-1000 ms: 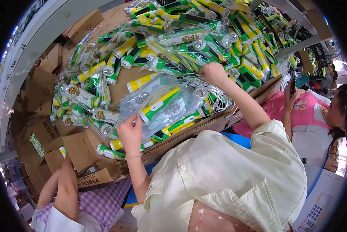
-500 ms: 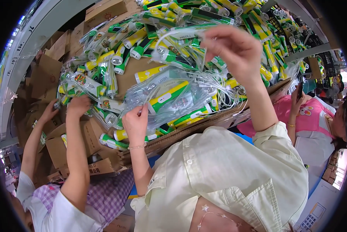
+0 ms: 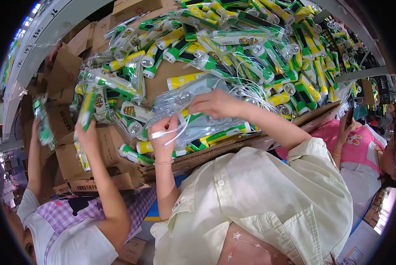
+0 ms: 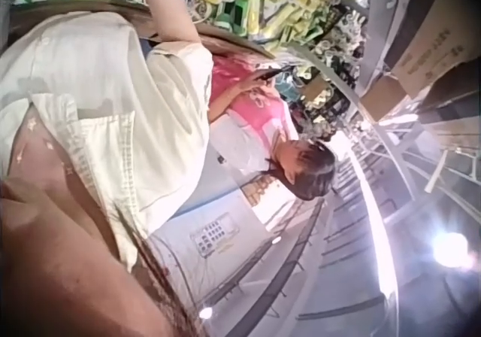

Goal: Packing small electronic products into plastic bags and placing them into cardboard boxes on an assembly line.

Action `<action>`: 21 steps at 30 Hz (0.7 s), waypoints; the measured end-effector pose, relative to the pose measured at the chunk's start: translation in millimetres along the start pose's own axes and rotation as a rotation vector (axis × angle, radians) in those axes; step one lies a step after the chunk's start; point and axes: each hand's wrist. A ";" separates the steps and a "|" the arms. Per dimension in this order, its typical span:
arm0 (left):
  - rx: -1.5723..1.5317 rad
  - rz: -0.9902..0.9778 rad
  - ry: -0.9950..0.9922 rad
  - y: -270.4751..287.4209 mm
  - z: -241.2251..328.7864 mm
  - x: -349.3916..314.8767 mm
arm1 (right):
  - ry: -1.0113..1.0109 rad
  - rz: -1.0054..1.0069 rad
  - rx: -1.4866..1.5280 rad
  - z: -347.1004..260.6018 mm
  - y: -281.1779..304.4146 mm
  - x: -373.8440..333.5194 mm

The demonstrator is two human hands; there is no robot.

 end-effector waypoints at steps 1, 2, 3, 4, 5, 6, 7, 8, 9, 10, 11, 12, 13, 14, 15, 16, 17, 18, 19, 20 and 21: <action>-0.042 0.074 -0.019 -2.0 0.1 -2.5 | 0.000 -0.004 0.002 4.4 2.7 -5.3; -0.044 0.073 -0.018 -2.0 0.2 -1.8 | -0.084 -0.094 -0.196 9.0 5.8 -10.3; 0.009 0.050 -0.014 -1.4 1.7 -0.9 | -0.169 -0.183 -0.394 11.2 7.4 -12.6; 0.062 0.027 -0.011 -1.3 3.0 0.0 | -0.172 -0.185 -0.396 10.5 8.7 -12.8; 0.063 0.027 -0.008 -2.3 4.6 -0.6 | -0.297 -0.333 -0.544 7.2 9.5 -11.5; 0.119 0.063 -0.101 -5.7 7.5 -0.7 | -0.423 -0.482 -0.690 4.9 9.5 -10.9; 0.175 0.099 -0.194 -7.7 9.4 -1.2 | -0.423 -0.482 -0.687 4.0 7.3 -8.9; 0.174 0.099 -0.193 -8.4 10.2 -1.2 | -0.421 -0.524 -0.689 4.2 4.9 -5.2; 0.114 0.043 -0.104 -8.9 10.7 -1.3 | -0.418 -0.566 -0.691 4.5 3.5 -3.2; 0.055 -0.012 -0.013 -9.0 10.9 -1.4 | -0.417 -0.567 -0.689 6.6 6.0 -2.9; 0.055 -0.009 -0.009 -6.8 8.5 -2.4 | -0.394 -0.527 -0.666 10.4 10.6 -1.5; -0.224 -0.113 0.091 -3.2 3.8 -3.7 | -0.371 -0.488 -0.643 13.4 13.3 -1.0; -0.504 -0.215 0.190 -0.4 -0.8 -4.4 | -0.366 -0.490 -0.639 15.5 13.1 -2.0; -0.503 -0.210 0.194 1.4 -5.9 -4.2 | -0.392 -0.516 -0.641 16.8 12.3 -2.4; -0.509 -0.211 0.162 2.7 -11.5 -4.1 | -0.419 -0.543 -0.643 16.5 11.7 -0.6; -0.515 -0.212 0.130 3.9 -14.7 -4.4 | -0.414 -0.544 -0.638 14.4 13.6 1.7; -0.513 -0.194 0.139 5.2 -14.6 -6.3 | -0.436 -0.530 -0.630 5.2 20.8 12.3; -0.464 -0.149 0.093 1.9 -12.8 -6.1 | -0.465 -0.517 -0.624 -1.7 24.4 19.2; -0.414 -0.105 0.047 -0.2 -12.2 -6.6 | -0.452 -0.520 -0.618 -5.5 22.2 24.3; -0.412 -0.101 0.051 -1.8 -11.4 -6.5 | -0.321 -0.250 -0.436 -8.9 20.6 28.6; -0.417 -0.074 0.067 -2.9 -11.1 -6.7 | -0.187 0.015 -0.248 -12.3 17.4 32.7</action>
Point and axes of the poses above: each hand's wrist, its own x-axis towards the middle knuckle, its own y-axis out of the back of the hand, z = x × y, and after that the axes turned 2 degrees about -x, right-handed
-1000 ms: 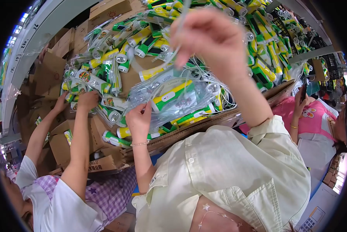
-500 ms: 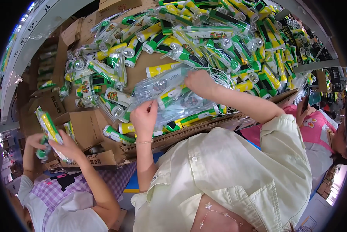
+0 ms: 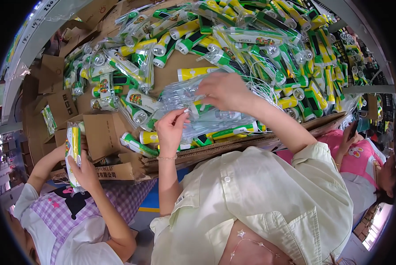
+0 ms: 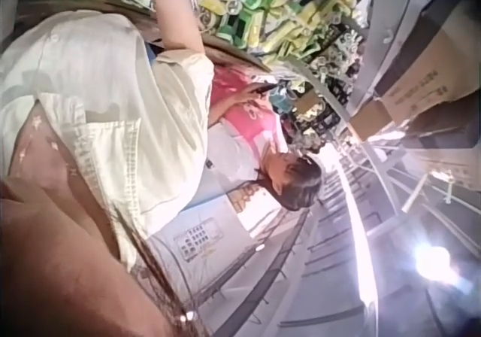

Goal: Packing small electronic products into plastic bags and placing them into cardboard boxes on an assembly line.

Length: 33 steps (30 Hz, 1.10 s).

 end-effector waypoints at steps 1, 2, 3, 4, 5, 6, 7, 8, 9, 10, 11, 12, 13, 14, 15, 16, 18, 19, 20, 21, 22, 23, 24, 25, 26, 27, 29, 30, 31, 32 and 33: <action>-0.006 0.030 0.011 0.3 -0.4 -0.2 | 0.004 -0.002 0.005 -6.6 -5.5 2.5; -0.005 0.032 0.012 1.2 -1.6 0.6 | 0.007 0.033 0.084 -12.9 -12.7 4.6; 0.017 0.016 0.016 2.3 -3.6 0.9 | 0.010 0.067 0.164 -15.3 -18.8 6.3; 0.038 0.000 0.021 3.5 -4.8 1.6 | 0.013 0.067 0.166 -13.3 -22.8 8.3; 0.038 -0.001 0.025 3.0 -3.9 1.2 | 0.057 0.035 0.134 -11.5 -26.4 8.4; 0.054 0.007 -0.017 1.9 -1.7 0.7 | 0.101 0.004 0.102 -10.6 -30.0 8.2; 0.069 0.013 -0.059 1.4 0.0 0.6 | 0.098 0.003 0.103 -10.7 -34.2 7.4; 0.069 0.013 -0.055 2.2 -0.5 0.7 | 0.085 0.004 0.142 -10.8 -39.1 6.8; 0.086 0.038 -0.082 3.4 -1.1 1.0 | 0.072 0.005 0.181 -11.9 -41.6 7.5; 0.103 0.062 -0.110 4.6 -1.3 1.6 | 0.068 0.004 0.182 -14.2 -40.9 8.8; 0.101 0.061 -0.105 5.7 -0.1 2.2 | 0.019 -0.011 0.183 -19.2 -34.8 13.1; 0.179 0.047 -0.117 7.2 2.1 3.1 | -0.030 -0.026 0.184 -22.4 -30.6 17.0; 0.258 0.031 -0.129 7.9 2.6 3.8 | -0.033 -0.030 0.185 -22.9 -29.8 21.0; 0.257 0.026 -0.130 8.8 2.3 4.9 | 0.028 -0.035 0.151 -22.5 -29.0 26.1; 0.210 0.007 -0.086 9.6 1.8 5.6 | 0.090 -0.040 0.116 -21.2 -28.6 28.7; 0.162 -0.011 -0.042 9.9 1.5 5.9 | 0.085 -0.040 0.114 -18.8 -30.3 27.5; 0.138 -0.005 -0.033 7.8 1.2 5.8 | 0.061 -0.066 0.168 -12.8 -35.6 24.0; 0.114 0.005 -0.024 6.9 1.0 6.0 | 0.060 -0.067 0.168 -12.0 -35.0 24.3; 0.114 0.004 -0.020 8.2 0.4 5.2 | 0.082 -0.079 0.141 -14.1 -33.7 25.6; 0.104 0.027 -0.043 10.0 -0.2 4.4 | 0.105 -0.092 0.115 -16.0 -32.1 27.1; 0.093 0.050 -0.066 12.5 -0.8 3.2 | 0.105 -0.095 0.120 -12.9 -28.6 28.0; 0.096 0.060 -0.060 19.4 0.2 1.3 | 0.115 -0.124 0.077 -3.5 -22.9 29.7; -0.007 0.108 -0.031 28.4 -0.2 2.6 | 0.117 -0.152 0.026 11.2 -19.1 28.7; -0.111 0.157 0.000 38.7 -1.0 3.2 | 0.101 -0.174 -0.015 31.6 -18.8 22.4; -0.110 0.179 0.018 48.3 0.4 5.2 | 0.080 -0.192 -0.061 52.5 -15.6 12.5; -0.111 0.180 0.017 54.7 2.4 7.1 | 0.080 -0.192 -0.063 66.0 -12.5 4.0; -0.128 0.249 0.004 64.7 12.8 8.1 | -0.035 -0.232 -0.021 80.2 -5.3 -5.2; -0.151 0.260 -0.078 69.5 16.4 11.4 | -0.029 -0.233 -0.014 81.5 -9.4 -1.0; -0.122 0.344 -0.120 79.2 21.9 18.9 | -0.092 -0.145 0.009 81.8 -12.6 4.7; -0.094 0.425 -0.159 93.1 30.9 24.2 | -0.158 -0.058 0.032 78.9 -13.2 6.9; -0.073 0.580 -0.176 106.6 41.7 31.2 | -0.161 -0.060 0.037 81.6 -13.1 4.1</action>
Point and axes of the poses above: each hand's wrist, its own x-axis towards the middle knuckle, its own y-axis out of the back of the hand, z = x × y, and after that the axes turned 2 degrees about -x, right-handed
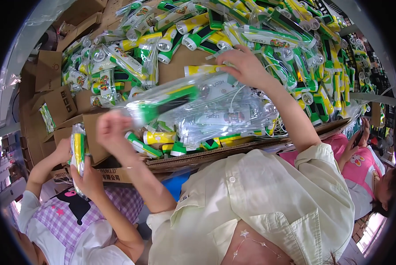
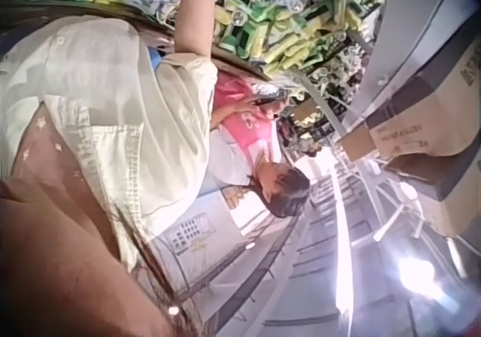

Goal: Packing small electronic products into plastic bags and placing them into cardboard boxes on an assembly line.

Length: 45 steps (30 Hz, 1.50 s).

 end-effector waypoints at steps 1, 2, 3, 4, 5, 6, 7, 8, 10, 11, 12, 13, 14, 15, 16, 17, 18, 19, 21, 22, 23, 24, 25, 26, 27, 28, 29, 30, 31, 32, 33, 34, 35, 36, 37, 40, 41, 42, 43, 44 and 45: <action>-0.117 0.077 -0.045 21.7 2.5 18.7 | -0.036 -0.001 -0.035 3.3 5.0 -0.6; -0.133 0.077 -0.112 42.6 10.4 30.8 | -0.058 -0.001 -0.060 7.3 4.2 2.4; -0.097 0.043 -0.152 46.5 9.4 42.1 | -0.045 0.013 -0.053 11.6 1.5 1.3; -0.059 0.010 -0.194 48.9 8.5 52.7 | -0.054 -0.009 -0.032 12.8 -2.1 -5.1; -0.030 -0.068 -0.197 45.6 8.1 56.1 | -0.069 -0.035 -0.009 6.9 -4.0 -8.6; -0.065 -0.132 -0.190 41.9 9.4 57.1 | -0.060 -0.023 0.001 0.2 -8.4 -3.6; -0.088 -0.156 -0.190 40.0 14.3 56.8 | -0.066 0.013 0.075 -9.3 -12.6 5.7; -0.123 -0.194 -0.178 31.9 14.0 55.4 | -0.089 0.042 0.138 -15.6 -15.3 10.0; -0.201 -0.190 -0.220 28.2 19.9 48.0 | -0.138 0.045 0.224 -30.5 -18.8 25.1; -0.278 -0.171 -0.258 32.2 24.1 41.3 | -0.187 0.047 0.363 -43.3 -15.2 35.4; -0.281 -0.182 -0.256 30.5 24.7 35.5 | -0.248 0.053 0.495 -49.7 -14.2 41.1; -0.477 -0.239 -0.183 28.5 24.8 28.3 | -0.258 0.057 0.492 -52.7 -17.2 45.0; -0.677 -0.295 -0.103 25.5 23.7 21.2 | -0.274 0.055 0.691 -53.8 -19.9 46.9; -0.733 -0.182 0.024 26.7 15.6 11.1 | -0.282 0.051 0.896 -54.7 -21.4 45.7; -0.865 -0.291 0.076 25.2 12.1 -1.4 | -0.292 0.053 0.893 -53.0 -25.3 40.5; -0.864 -0.201 0.186 18.4 9.8 -17.4 | -0.211 0.034 0.920 -51.7 -30.0 34.8; -0.861 -0.112 0.297 13.9 4.2 -28.9 | -0.133 0.017 0.945 -50.1 -33.1 29.4; -0.802 -0.224 0.363 18.8 -3.3 -32.4 | -0.276 0.063 1.056 -55.4 -31.6 18.4; -0.190 -0.212 0.500 32.5 -23.8 -34.9 | -0.403 -0.092 1.010 -61.0 -16.8 -1.3; -0.194 -0.208 0.505 31.7 -30.2 -40.3 | -0.520 -0.244 0.961 -61.9 -11.8 -8.2; 0.174 -0.154 0.159 12.2 -23.1 -44.4 | -0.472 -0.220 0.920 -58.5 -19.6 -20.4; 0.529 -0.094 -0.202 -10.0 -17.9 -45.8 | -0.488 -0.210 0.912 -56.0 -28.3 -30.7; 0.550 -0.234 -0.367 -31.2 -11.5 -45.2 | -0.488 -0.117 0.979 -54.2 -35.3 -40.0; 0.570 -0.366 -0.531 -49.2 -4.1 -48.4 | -0.479 -0.029 1.046 -58.2 -36.2 -46.9; 0.505 -0.467 -0.572 -69.1 -2.9 -56.7 | -0.554 -0.136 1.065 -65.0 -24.1 -45.1; 0.437 -0.569 -0.617 -88.5 0.1 -66.7 | -0.551 -0.134 1.063 -68.1 -22.6 -46.7; 0.434 -0.631 -0.636 -105.2 -0.3 -76.1 | -0.549 -0.074 1.170 -70.9 -21.9 -48.9; 0.435 -0.689 -0.655 -115.6 -1.4 -83.2 | -0.541 -0.016 1.278 -73.4 -20.8 -51.2; 0.433 -0.691 -0.661 -119.8 -4.6 -86.8 | -0.542 -0.089 1.222 -73.8 -11.6 -51.4; 0.426 -0.727 -0.625 -124.3 -9.3 -90.0 | -0.545 -0.078 1.219 -75.3 -8.4 -54.0; 0.421 -0.761 -0.589 -127.0 -12.1 -92.3 | -0.562 -0.089 1.183 -77.3 -6.2 -56.1; 0.419 -0.764 -0.595 -127.6 -12.5 -92.7 | -0.577 -0.102 1.149 -78.9 -4.1 -57.7; 0.425 -0.756 -0.664 -127.6 -13.8 -92.1 | -0.582 -0.093 1.147 -78.6 -2.1 -60.7; 0.433 -0.745 -0.732 -125.9 -15.4 -90.8 | -0.585 -0.123 1.078 -77.6 0.0 -63.2; 0.432 -0.747 -0.733 -121.1 -18.3 -88.0 | -0.585 -0.155 1.010 -76.3 1.2 -65.3; 0.497 -0.745 -0.742 -96.8 -24.0 -69.9 | -0.619 -0.076 0.933 -66.0 6.6 -74.7; 0.536 -0.737 -0.725 -82.0 -26.2 -63.1 | -0.607 -0.059 0.856 -61.2 7.9 -79.0; 0.580 -0.719 -0.706 -72.1 -26.6 -59.7 | -0.602 -0.066 0.858 -60.9 11.4 -79.3; 0.584 -0.713 -0.701 -68.9 -26.0 -59.6 | -0.555 -0.081 0.774 -61.3 16.0 -78.5; 0.558 -0.713 -0.695 -66.2 -22.8 -61.1 | -0.510 -0.095 0.689 -62.4 20.2 -80.4; 0.531 -0.712 -0.688 -64.1 -21.1 -62.7 | -0.510 -0.102 0.688 -60.6 20.2 -82.8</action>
Point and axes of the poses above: each hand's wrist, its own x-axis towards the middle knuckle, its own y-axis out of the back of the hand, z = x × y, and after that the axes turned 2 degrees about -x, right-handed
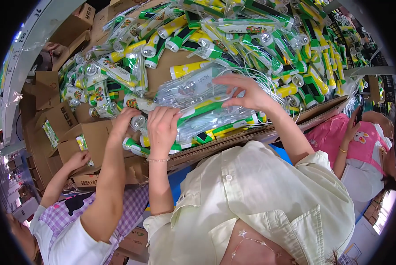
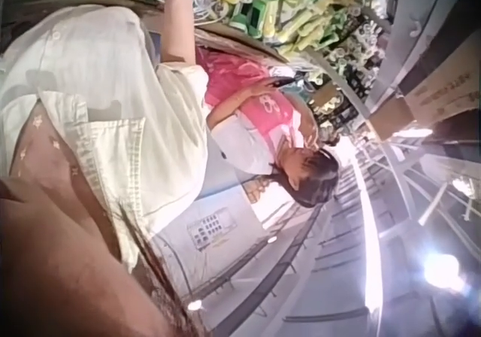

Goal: Packing small electronic products into plastic bags and placing them into cardboard boxes on an assembly line.

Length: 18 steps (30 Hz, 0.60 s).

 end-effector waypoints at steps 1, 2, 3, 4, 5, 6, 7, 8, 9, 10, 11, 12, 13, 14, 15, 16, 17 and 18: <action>-0.002 0.002 0.006 -0.5 1.8 -2.0 | 0.204 0.078 -0.052 4.5 1.4 0.1; -0.025 0.013 0.029 -3.1 2.3 -2.8 | 0.410 0.158 -0.103 8.6 2.9 1.3; -0.048 0.025 0.051 -5.4 2.7 -3.3 | 0.410 0.154 -0.104 8.7 7.0 0.5; -0.050 0.027 0.053 -6.9 3.4 -3.3 | 0.460 0.197 -0.242 6.8 12.3 -0.9; -0.062 0.016 0.057 -7.7 5.1 -2.7 | 0.509 0.239 -0.378 5.7 15.3 -1.4; -0.074 0.005 0.060 -8.1 6.0 -2.1 | 0.509 0.237 -0.379 6.0 15.0 -0.1; -0.075 0.005 0.062 -8.3 6.3 -1.3 | 0.525 0.205 -0.414 6.2 13.8 1.8; -0.071 0.005 0.046 -8.6 6.2 0.0 | 0.540 0.174 -0.449 5.8 12.5 3.9; -0.067 0.005 0.030 -8.9 6.0 1.1 | 0.539 0.174 -0.451 4.8 11.0 6.4; -0.068 0.005 0.030 -9.0 5.4 1.7 | 0.557 0.189 -0.487 3.3 8.9 9.5; -0.069 0.006 0.020 -9.2 4.0 2.1 | 0.576 0.204 -0.522 2.2 6.5 13.5; -0.070 0.006 0.010 -9.4 2.8 2.6 | 0.576 0.204 -0.521 0.6 5.2 18.6; -0.068 0.006 0.010 -9.8 1.8 3.5 | 0.613 0.185 -0.558 -1.9 4.5 24.7; -0.071 0.012 -0.029 -11.5 -0.2 3.1 | 0.647 0.162 -0.596 -3.6 0.7 30.6; -0.074 0.014 -0.073 -12.6 0.1 4.4 | 0.644 0.164 -0.596 -6.4 -4.8 34.9; -0.076 0.011 -0.074 -13.8 0.8 5.4 | 0.634 0.141 -0.624 -9.2 -12.4 40.3; -0.070 0.010 -0.103 -13.9 0.9 6.0 | 0.628 0.116 -0.651 -12.5 -20.2 47.1; -0.064 0.007 -0.134 -14.2 0.5 6.9 | 0.629 0.116 -0.650 -14.3 -27.8 52.3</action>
Point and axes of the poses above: each hand's wrist, its own x-axis towards the middle knuckle, its own y-axis out of the back of the hand, z = x × y, and after that the axes turned 2 degrees about -x, right-handed
